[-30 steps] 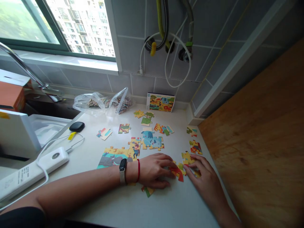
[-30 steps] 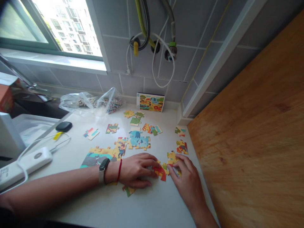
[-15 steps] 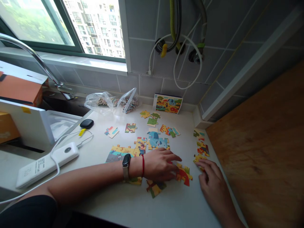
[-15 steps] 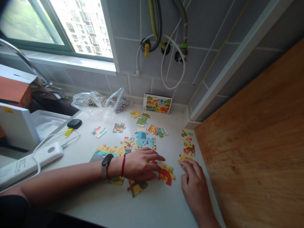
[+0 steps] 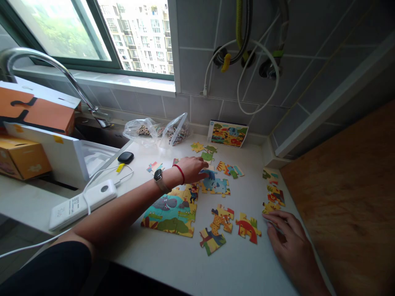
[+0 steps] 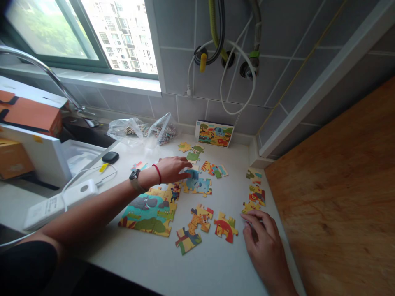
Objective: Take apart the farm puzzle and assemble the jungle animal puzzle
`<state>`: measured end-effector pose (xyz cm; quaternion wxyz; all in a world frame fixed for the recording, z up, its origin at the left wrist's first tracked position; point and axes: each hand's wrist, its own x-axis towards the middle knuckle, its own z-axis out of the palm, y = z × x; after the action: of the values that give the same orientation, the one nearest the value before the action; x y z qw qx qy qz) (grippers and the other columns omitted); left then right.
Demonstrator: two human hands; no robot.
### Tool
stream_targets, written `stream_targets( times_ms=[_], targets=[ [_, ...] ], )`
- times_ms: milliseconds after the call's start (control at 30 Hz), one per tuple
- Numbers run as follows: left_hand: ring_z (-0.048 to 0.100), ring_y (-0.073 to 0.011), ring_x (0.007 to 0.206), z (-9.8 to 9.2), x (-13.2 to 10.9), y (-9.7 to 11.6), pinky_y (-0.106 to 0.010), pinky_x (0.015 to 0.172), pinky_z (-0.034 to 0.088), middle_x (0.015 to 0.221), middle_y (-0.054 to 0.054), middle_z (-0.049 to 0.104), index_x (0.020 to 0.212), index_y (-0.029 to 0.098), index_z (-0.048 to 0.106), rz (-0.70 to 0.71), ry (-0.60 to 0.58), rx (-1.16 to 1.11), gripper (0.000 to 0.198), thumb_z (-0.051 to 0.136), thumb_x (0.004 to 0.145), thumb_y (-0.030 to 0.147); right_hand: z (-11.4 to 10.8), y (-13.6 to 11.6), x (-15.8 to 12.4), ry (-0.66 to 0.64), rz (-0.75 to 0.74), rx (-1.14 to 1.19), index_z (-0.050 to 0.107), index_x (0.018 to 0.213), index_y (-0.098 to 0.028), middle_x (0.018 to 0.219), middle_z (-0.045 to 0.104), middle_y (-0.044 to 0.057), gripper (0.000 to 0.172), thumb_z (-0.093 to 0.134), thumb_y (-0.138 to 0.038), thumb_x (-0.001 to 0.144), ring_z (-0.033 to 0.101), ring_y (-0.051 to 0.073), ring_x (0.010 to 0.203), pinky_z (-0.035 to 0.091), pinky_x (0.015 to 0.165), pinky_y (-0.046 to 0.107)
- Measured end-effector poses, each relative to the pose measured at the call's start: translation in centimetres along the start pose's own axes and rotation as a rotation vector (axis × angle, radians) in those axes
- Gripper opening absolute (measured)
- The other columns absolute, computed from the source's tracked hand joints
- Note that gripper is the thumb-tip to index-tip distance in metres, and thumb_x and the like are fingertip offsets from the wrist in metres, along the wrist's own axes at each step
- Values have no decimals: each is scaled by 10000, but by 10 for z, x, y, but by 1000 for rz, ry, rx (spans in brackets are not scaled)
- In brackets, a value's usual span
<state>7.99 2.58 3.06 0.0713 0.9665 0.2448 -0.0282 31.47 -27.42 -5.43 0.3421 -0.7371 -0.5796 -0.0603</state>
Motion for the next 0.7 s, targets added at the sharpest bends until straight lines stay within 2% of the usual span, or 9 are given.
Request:
stream_targets(
  times_ms=[100,233,300,433,567,700],
  targets=[
    [706,-290,1065,-7,-1,-16,-355,848,551,1280,-113,695,1342,238,661,-36,-75,-2,448,637,966,480,-2,-2,-1,2,29,10,753,1039,-246,1062,641,75,229,549,-334,988,666,246,966,605,841,397],
    [697,-312,1087,-15,-6,-37,-352,858,546,1272,-121,697,1416,255,607,-135,-188,44,712,845,779,468,-4,-6,-1,-30,15,43,749,1019,-245,1024,662,70,221,548,-332,990,685,221,901,611,765,341],
    [699,-314,1080,-16,-7,-45,-347,852,548,1262,-120,696,1413,269,609,-178,-216,71,765,894,721,429,-4,-8,1,-51,3,57,751,1000,-243,1009,677,73,223,548,-332,986,697,220,897,614,739,322],
    [702,-302,1083,-9,-3,-52,-328,855,553,1264,-110,680,1408,291,609,-186,-178,61,774,915,698,327,-5,-12,5,-51,-17,60,751,965,-247,977,693,65,218,549,-330,979,713,215,877,618,735,311],
    [708,-300,1068,-4,3,-59,-338,885,559,1237,-120,678,1364,246,642,-185,-151,37,710,890,699,231,-4,-12,5,-58,-22,63,750,969,-254,977,703,60,209,554,-326,979,719,216,884,620,758,316],
    [715,-271,1035,-4,6,-76,-330,945,543,1189,-88,684,1323,251,659,-170,-138,30,690,894,675,241,-3,-11,4,-96,0,76,754,981,-258,981,710,72,217,554,-344,981,717,227,884,625,756,329]
  ],
)
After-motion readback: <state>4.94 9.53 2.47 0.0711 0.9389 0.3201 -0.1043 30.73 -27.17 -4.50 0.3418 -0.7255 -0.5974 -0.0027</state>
